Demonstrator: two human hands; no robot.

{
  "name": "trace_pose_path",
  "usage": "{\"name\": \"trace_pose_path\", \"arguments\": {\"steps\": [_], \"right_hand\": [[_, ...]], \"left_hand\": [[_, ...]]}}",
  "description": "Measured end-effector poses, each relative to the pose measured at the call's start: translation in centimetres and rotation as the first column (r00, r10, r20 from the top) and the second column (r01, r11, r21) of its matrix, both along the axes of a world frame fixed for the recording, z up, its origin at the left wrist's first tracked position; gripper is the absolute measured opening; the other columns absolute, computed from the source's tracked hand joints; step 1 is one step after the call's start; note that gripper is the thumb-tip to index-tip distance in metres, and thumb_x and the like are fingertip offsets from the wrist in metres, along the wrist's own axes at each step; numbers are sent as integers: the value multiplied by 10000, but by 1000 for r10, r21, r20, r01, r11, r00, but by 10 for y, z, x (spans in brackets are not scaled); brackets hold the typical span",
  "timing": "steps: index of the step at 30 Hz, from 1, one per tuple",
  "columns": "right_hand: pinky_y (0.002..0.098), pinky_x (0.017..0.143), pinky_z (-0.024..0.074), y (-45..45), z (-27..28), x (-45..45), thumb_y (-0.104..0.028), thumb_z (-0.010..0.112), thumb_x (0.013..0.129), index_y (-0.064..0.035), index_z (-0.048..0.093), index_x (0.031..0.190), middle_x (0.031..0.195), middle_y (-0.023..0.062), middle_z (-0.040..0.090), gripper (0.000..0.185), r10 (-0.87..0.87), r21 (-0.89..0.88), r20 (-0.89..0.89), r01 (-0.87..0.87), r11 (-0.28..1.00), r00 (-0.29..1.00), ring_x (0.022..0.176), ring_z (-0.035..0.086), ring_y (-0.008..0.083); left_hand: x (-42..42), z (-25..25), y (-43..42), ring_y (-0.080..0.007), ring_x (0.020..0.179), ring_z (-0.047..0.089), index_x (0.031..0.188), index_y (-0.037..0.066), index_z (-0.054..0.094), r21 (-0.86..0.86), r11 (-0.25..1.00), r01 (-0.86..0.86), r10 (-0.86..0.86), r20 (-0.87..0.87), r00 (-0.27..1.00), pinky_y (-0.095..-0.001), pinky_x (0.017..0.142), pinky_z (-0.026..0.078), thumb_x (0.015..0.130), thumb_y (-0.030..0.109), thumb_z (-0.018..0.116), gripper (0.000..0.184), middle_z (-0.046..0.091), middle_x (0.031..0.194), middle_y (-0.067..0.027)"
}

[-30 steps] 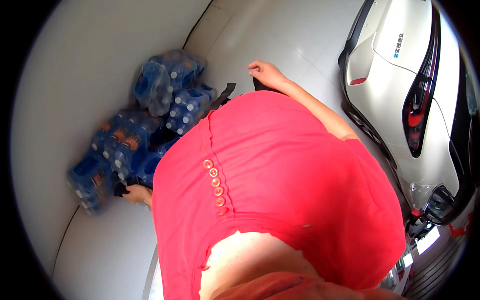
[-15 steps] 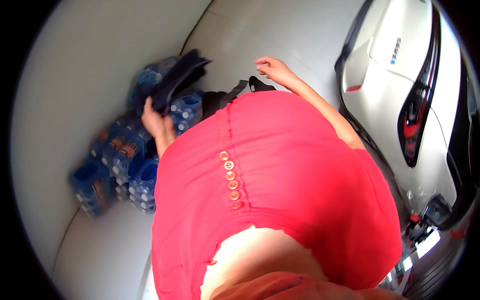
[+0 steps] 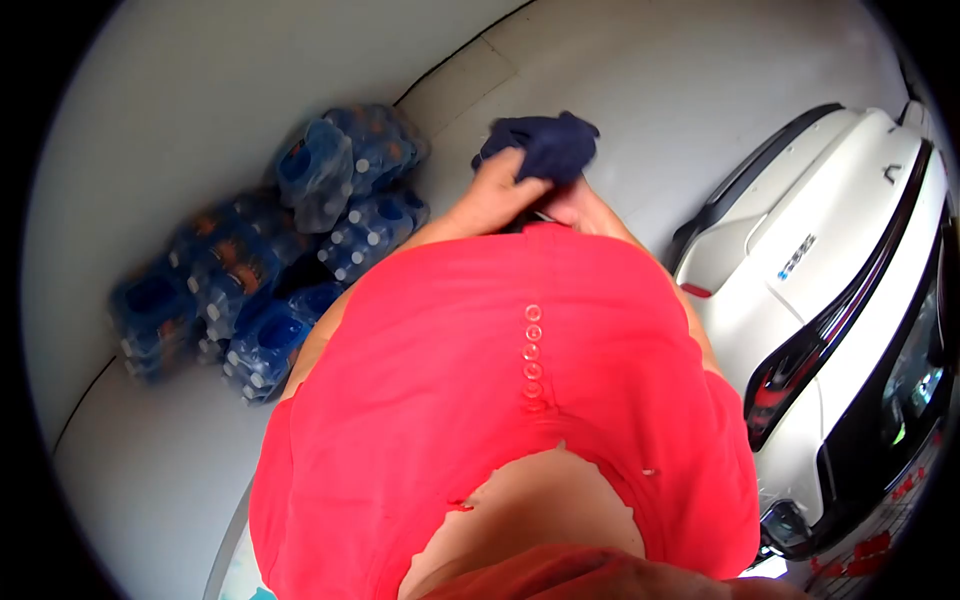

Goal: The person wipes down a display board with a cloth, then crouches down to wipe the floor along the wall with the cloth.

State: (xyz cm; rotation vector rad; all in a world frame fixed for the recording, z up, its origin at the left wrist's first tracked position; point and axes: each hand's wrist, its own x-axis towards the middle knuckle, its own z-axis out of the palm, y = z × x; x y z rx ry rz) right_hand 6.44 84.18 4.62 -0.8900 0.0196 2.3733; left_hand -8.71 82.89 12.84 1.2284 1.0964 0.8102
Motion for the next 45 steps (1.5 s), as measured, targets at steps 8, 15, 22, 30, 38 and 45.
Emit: {"name": "trace_pose_path", "arguments": {"steps": [8,15,22,30,38,45], "right_hand": [[391,970,476,86,-43,26,-351,446,1001,-58,528,1283,1236,125,601,415,-143,587,451,-172,791,881,1100,592,263],[430,1030,435,146,-17,67,-554,355,1000,-68,438,1402,1403,120,519,636,-142,128,-28,144,981,990,1222,532,299],[420,1019,461,97,-91,138,-486,420,1004,-102,467,1388,1343,99,568,545,-5,-154,331,59,986,944,1176,574,261],[419,1023,465,99,-118,135,-451,420,1014,-93,445,1407,1355,101,556,533,75,-350,83,-42,936,994,1177,577,262],[414,1043,449,146,-95,200,-446,412,1018,-92,429,1421,1380,101,535,537,117,-390,249,-11,921,961,1209,555,260],[410,1061,436,190,-105,249,-442,406,1021,-91,415,1434,1402,101,516,542,117,-404,348,36,914,930,1237,537,259]], "left_hand": [[-3,-10,74,-309,1121,548,1138,-18,617,-67,998,1,-5,-66,998,-360,987,414,963,251,517,336,619,1152,-147],[-71,-145,47,-317,1049,618,1154,121,678,-392,891,229,-398,-430,810,-397,944,469,936,269,556,291,664,1143,-128],[-68,-163,9,-305,967,631,949,128,680,-444,844,300,-528,-593,608,-437,814,509,914,254,517,209,676,989,-94],[-35,-143,30,-256,1023,627,1078,72,645,-705,555,442,-698,-105,709,-346,868,486,973,314,469,317,674,1057,-102],[61,-160,60,-252,1019,626,1088,70,643,-686,573,448,-476,167,864,-348,868,489,970,324,474,327,670,1065,-104],[149,-180,102,-249,1017,625,1098,68,641,-664,589,460,-279,368,887,-350,868,491,968,333,479,336,667,1072,-106]]}}
